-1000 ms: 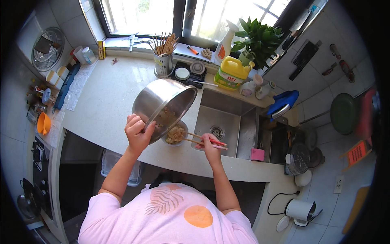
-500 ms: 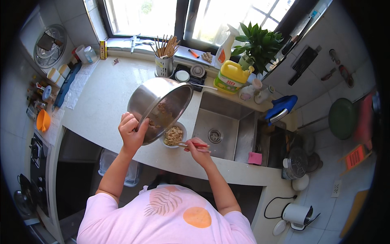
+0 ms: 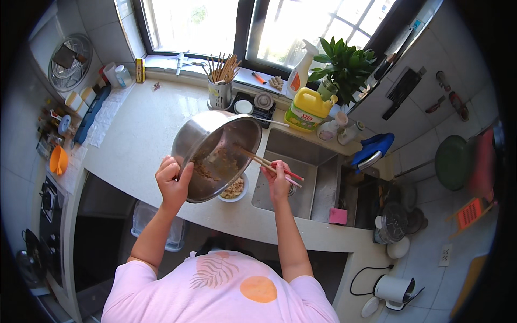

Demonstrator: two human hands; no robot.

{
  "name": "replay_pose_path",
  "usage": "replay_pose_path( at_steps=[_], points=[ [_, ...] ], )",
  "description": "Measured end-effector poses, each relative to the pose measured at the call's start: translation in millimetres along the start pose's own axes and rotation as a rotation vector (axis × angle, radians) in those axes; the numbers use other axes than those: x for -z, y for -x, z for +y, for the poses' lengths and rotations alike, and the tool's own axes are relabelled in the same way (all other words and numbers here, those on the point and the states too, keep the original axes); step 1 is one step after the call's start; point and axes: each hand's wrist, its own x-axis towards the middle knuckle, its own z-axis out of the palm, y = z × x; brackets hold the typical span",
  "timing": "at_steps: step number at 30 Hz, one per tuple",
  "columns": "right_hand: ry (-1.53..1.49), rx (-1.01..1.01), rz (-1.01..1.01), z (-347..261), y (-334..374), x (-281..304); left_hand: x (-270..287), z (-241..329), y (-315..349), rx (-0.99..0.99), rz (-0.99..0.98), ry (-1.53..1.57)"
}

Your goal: The person washes a white bowl and a metal steamer insert in the sink using a pink sponge and running water, then places them in a drying rack. They then transfer cooked food from a large metal bowl into a smaller white bowl using chopsticks, cover it with plastic wrap, and store it in the refrigerator.

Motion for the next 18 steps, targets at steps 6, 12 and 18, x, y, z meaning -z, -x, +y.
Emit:
replay_pose_path(
  at_steps=[6, 12, 18],
  points=[
    [0.078, -0.088, -0.065, 7.4, 22.4, -5.1, 1.9, -2.3, -0.3, 0.081, 0.019, 0.034],
    [0.188, 0.282, -0.196, -15.0, 10.8, -89.3, -0.1, -8.0, -2.7, 0.144, 0.038, 0.103],
    [0.251, 0.163, -0.140, 2.9, 17.6, -70.5, 8.1, -17.2, -4.4, 0.282, 0.104, 0.178]
  ],
)
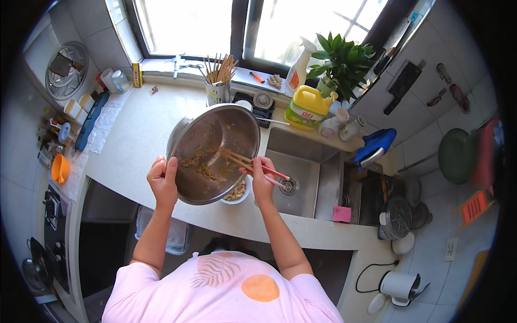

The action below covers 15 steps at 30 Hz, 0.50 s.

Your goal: The person washes a white bowl and a metal steamer insert in the sink using a pink sponge and running water, then places them in a drying rack. They then transfer cooked food from a large metal bowl into a smaller white bowl using chopsticks, cover it with plastic wrap, and store it in the refrigerator.

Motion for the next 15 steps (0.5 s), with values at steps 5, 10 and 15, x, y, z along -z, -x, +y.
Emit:
replay_pose_path(
  at_steps=[5, 10, 15],
  points=[
    [-0.066, 0.122, 0.025, -19.1, -9.8, -22.8, -1.6, 2.2, -1.6, 0.101, 0.033, 0.138],
    [0.033, 0.063, -0.044, -7.8, 8.5, -12.8, 8.0, -6.3, -4.1, 0.220, 0.085, 0.246],
    [0.041, 0.099, -0.025, -8.6, 12.1, -29.4, 14.7, -8.2, -2.2, 0.277, 0.112, 0.327]
  ],
)
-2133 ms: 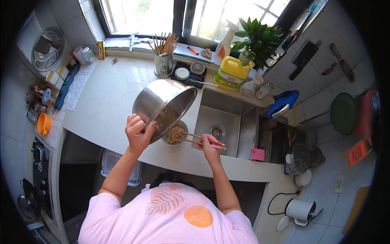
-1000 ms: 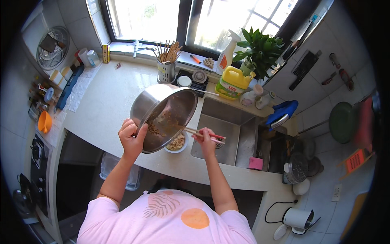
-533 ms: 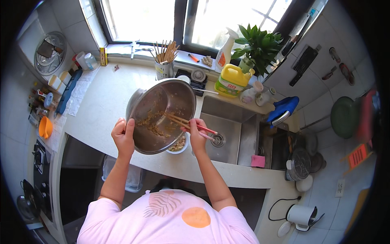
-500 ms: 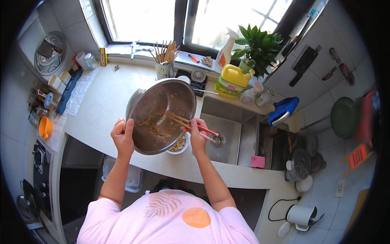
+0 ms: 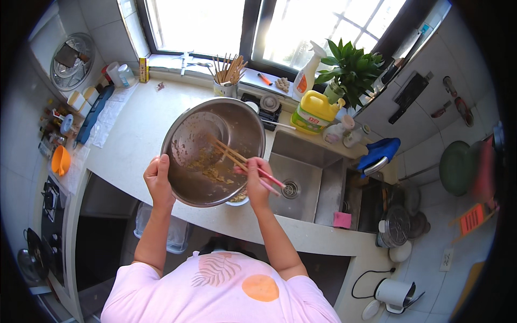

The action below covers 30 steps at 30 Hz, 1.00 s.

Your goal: The person washes a white bowl and a metal steamer insert in the sink using a pink sponge and running water, then places them in a drying rack. They then transfer cooked food from a large metal bowl into a smaller white bowl using chopsticks, cover it with plastic wrap, and store it in the refrigerator.

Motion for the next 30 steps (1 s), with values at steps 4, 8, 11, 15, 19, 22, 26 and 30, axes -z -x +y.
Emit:
replay_pose_path(
  at_steps=[4, 8, 11, 15, 19, 22, 26, 30],
  points=[
    [0.117, -0.118, -0.188, -11.0, 26.2, 1.1, 6.2, 3.7, 1.7, 0.043, 0.032, 0.050],
    [0.200, -0.005, -0.394, 4.0, 44.1, -3.3, 1.6, 5.8, 3.9, 0.093, 0.031, 0.103],
    [0.104, -0.146, -0.055, -2.1, 33.8, 9.0, 8.4, 8.1, 5.7, 0.094, 0.033, 0.113],
    [0.189, 0.053, -0.337, -6.9, 47.6, -5.4, 11.4, 1.7, 5.2, 0.066, 0.020, 0.042],
    [0.100, -0.139, -0.115, 4.0, 38.5, 7.4, 12.8, 4.0, 7.2, 0.091, 0.021, 0.082],
    [0.044, -0.062, -0.089, -10.5, 33.6, 4.7, 12.6, 10.8, 11.2, 0.107, 0.018, 0.094],
    [0.031, -0.067, -0.053, -4.4, 30.2, -1.1, 11.7, 7.4, 12.8, 0.055, 0.012, 0.044],
    [0.088, -0.172, -0.120, -9.9, 40.5, 11.6, 8.0, 15.2, 13.3, 0.010, 0.023, 0.007]
  ],
)
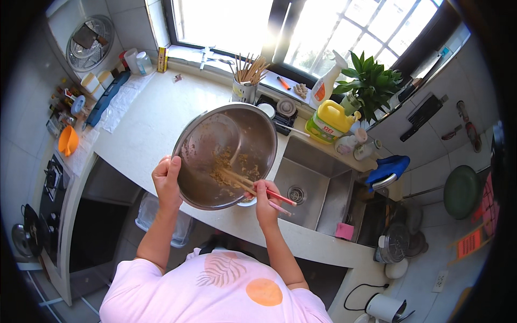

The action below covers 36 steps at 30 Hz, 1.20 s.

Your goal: The person washes a white bowl and a metal steamer insert in the sink using a pink sponge and running water, then places them in a drying rack. They then transfer cooked food from a large metal bowl into a smaller white bowl using chopsticks, cover it with plastic wrap, and store it in the refrigerator.

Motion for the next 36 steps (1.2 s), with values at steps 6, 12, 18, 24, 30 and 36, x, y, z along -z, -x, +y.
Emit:
replay_pose_path(
  at_steps=[6, 12, 18, 24, 30, 36],
  points=[
    [0.087, 0.104, -0.023, 1.1, -5.9, -1.9, 2.4, -6.0, 1.0, -0.034, -0.023, -0.035],
    [0.091, 0.198, -0.014, -8.5, -12.9, -4.4, -8.7, 5.4, 4.1, 0.021, -0.036, 0.031],
    [0.124, 0.217, 0.086, -2.3, -22.2, 12.1, -3.5, 5.9, 2.6, -0.016, -0.039, -0.014],
    [0.028, 0.111, -0.027, -4.5, -23.7, 13.4, -0.6, 3.3, -0.1, -0.075, -0.037, -0.026],
    [0.129, 0.052, -0.149, -9.5, -21.3, 12.8, -1.2, 3.1, -1.2, -0.081, -0.070, -0.022],
    [0.369, 0.401, -0.106, -17.0, -37.9, 60.5, 1.6, 9.6, -1.7, -0.123, -0.070, -0.047]
  ],
)
